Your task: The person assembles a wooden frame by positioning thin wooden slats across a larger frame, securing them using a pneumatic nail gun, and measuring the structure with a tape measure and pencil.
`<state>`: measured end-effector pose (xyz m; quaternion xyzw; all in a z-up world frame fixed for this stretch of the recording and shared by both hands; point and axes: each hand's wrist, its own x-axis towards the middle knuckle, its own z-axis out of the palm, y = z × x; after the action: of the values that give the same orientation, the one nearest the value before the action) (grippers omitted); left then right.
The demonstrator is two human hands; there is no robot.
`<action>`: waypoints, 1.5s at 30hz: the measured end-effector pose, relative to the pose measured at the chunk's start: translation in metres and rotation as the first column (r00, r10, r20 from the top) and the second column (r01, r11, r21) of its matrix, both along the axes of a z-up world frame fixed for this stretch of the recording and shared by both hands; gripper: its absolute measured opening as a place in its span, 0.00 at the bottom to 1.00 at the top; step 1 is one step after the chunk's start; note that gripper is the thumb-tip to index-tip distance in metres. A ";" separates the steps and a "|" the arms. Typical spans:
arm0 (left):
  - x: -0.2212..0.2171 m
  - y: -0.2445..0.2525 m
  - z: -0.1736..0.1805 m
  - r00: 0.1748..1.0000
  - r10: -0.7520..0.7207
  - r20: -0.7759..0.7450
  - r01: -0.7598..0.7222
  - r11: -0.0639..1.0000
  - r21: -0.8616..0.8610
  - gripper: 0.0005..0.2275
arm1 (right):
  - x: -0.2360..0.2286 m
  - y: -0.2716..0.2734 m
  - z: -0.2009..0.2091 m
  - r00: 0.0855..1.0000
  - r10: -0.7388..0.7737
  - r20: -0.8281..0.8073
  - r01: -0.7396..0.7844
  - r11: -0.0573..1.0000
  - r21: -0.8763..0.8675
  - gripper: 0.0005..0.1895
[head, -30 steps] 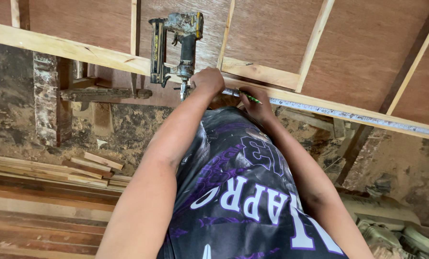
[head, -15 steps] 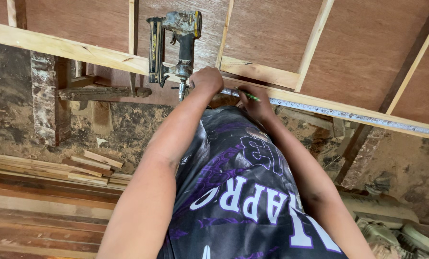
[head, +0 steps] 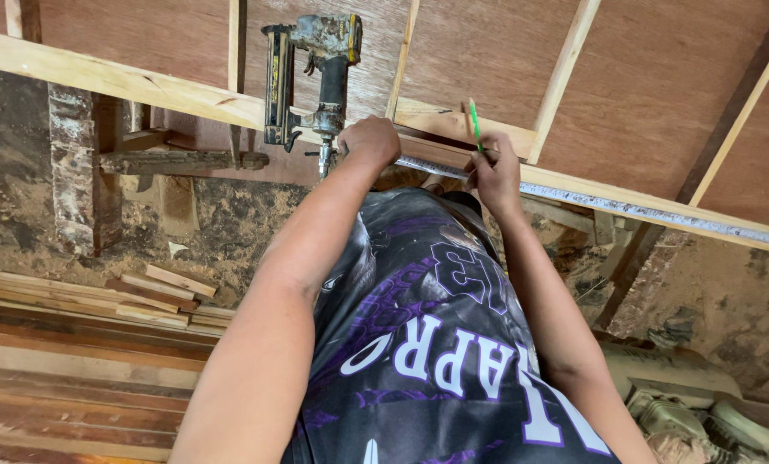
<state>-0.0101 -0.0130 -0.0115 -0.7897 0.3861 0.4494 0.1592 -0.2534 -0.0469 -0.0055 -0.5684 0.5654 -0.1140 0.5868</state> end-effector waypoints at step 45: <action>0.000 0.000 -0.001 1.000 -0.021 -0.011 0.021 1.000 0.015 0.19 | 0.030 0.022 -0.041 0.961 0.277 0.005 -0.271 0.941 -0.204 0.10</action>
<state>-0.0096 -0.0133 -0.0125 -0.7818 0.3919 0.4551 0.1678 -0.2235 -0.0245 -0.0463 -0.6960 0.4565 -0.0975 0.5456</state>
